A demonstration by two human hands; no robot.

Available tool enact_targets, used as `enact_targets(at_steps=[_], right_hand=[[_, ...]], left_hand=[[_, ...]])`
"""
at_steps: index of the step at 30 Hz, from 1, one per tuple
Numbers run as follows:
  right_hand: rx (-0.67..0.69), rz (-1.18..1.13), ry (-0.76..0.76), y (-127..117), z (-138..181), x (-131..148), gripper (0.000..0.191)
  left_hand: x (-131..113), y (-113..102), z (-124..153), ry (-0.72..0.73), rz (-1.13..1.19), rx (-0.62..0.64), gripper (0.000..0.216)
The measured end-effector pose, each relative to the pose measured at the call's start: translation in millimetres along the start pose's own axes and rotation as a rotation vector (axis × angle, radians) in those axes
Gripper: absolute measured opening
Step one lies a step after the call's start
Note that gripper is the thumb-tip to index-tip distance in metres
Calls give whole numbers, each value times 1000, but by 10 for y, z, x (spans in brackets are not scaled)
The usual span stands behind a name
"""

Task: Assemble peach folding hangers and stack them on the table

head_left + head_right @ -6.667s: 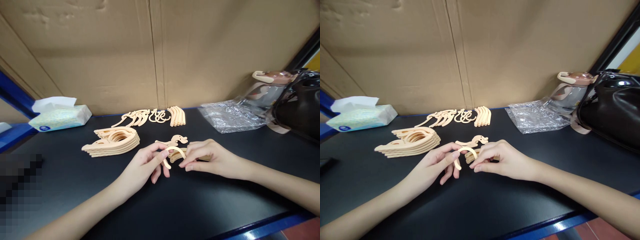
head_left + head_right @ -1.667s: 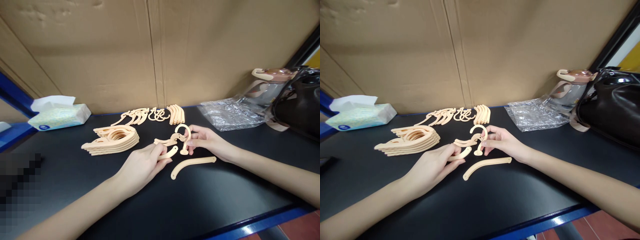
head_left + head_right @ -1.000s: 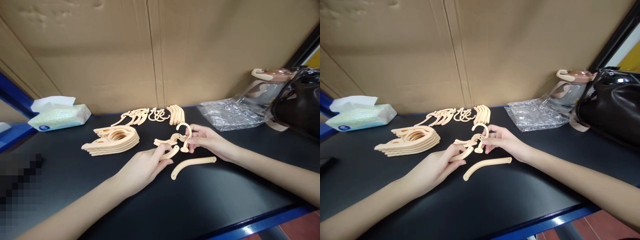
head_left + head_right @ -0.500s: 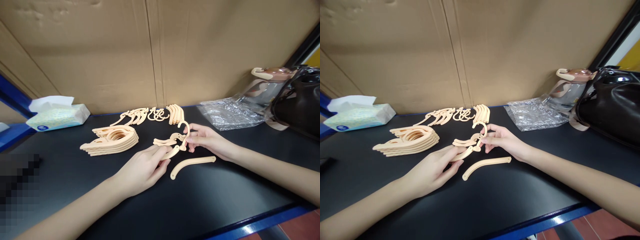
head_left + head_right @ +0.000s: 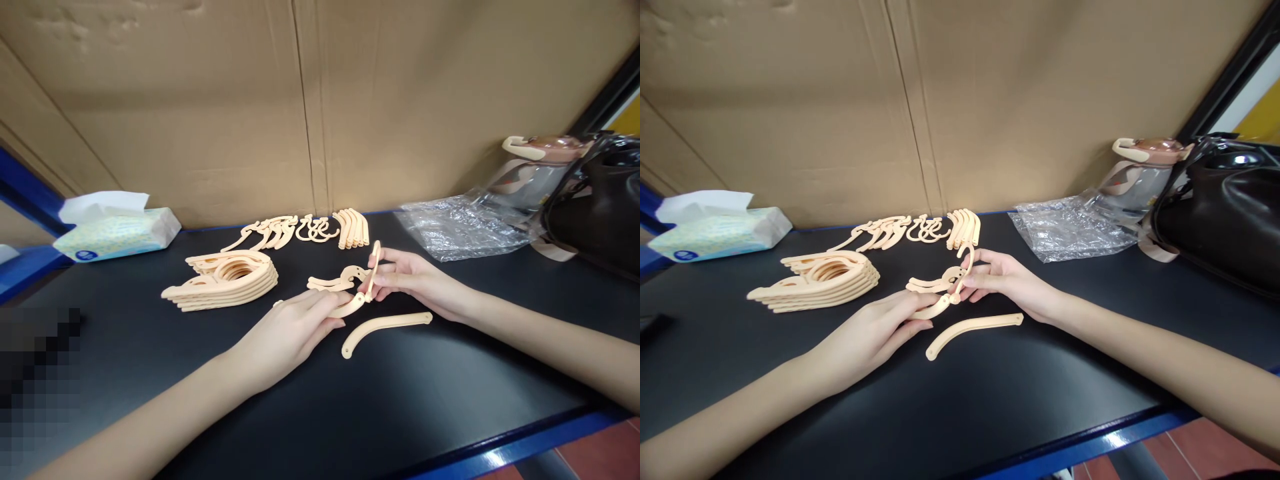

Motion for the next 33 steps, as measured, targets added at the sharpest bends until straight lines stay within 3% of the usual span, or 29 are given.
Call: enact_targets(at_steps=[24, 33], right_hand=[[-39, -60, 25, 15, 17, -2, 18], [-34, -32, 32, 25, 26, -2, 16]], left_hand=[[2, -20, -15, 51, -65, -24, 25], [-43, -11, -24, 102, -202, -5, 27]])
Point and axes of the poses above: each hand's wrist, its own z-axis away from the middle knuckle, its own y-axis out of the palm, x = y × z, the point moved 3 cm from there along -z, towards the middle knuckle, and after that the axes turned 15 degrees about y, right-handed, at the moved point
